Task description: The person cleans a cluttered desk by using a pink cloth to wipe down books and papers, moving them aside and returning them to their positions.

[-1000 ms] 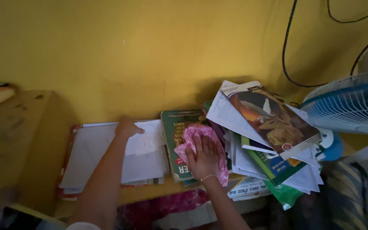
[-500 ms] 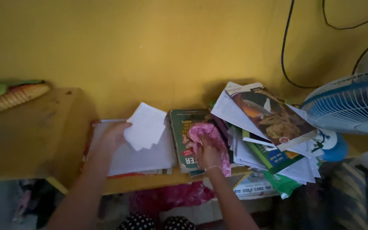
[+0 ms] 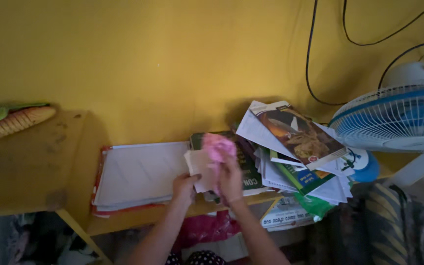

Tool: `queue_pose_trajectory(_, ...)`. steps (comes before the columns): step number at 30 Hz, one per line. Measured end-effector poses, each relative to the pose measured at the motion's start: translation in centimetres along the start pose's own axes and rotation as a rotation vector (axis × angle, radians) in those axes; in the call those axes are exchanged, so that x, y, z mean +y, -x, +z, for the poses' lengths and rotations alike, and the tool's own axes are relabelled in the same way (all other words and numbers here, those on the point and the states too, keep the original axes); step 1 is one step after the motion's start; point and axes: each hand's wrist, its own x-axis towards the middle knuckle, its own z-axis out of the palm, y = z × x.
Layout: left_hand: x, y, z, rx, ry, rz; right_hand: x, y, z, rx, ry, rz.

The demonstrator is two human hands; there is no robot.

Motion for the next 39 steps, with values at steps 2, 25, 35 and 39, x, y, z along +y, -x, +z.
queue_pose_trajectory(2, -1.2, -0.8, -0.3, 0.114, -0.289, 0.044, 1.3, -0.7, 2.5, -0.373, 0.378, 0.116)
queue_pose_trajectory(25, -1.9, -2.4, -1.9, -0.027, 0.012, -0.058, 0.6, -2.8, 3.7, -0.553, 0.671, 0.353)
queue_pose_trajectory(35, 14.9, 7.9, 2.9, 0.071, -0.673, 0.798, 18.2, -1.6, -4.8, -0.06, 0.396, 0.407)
queue_pose_trajectory(39, 17.3, 11.0, 3.9, -0.098, -1.01, 1.311, 21.1, -1.4, -5.2, 0.046, 0.204, 0.488)
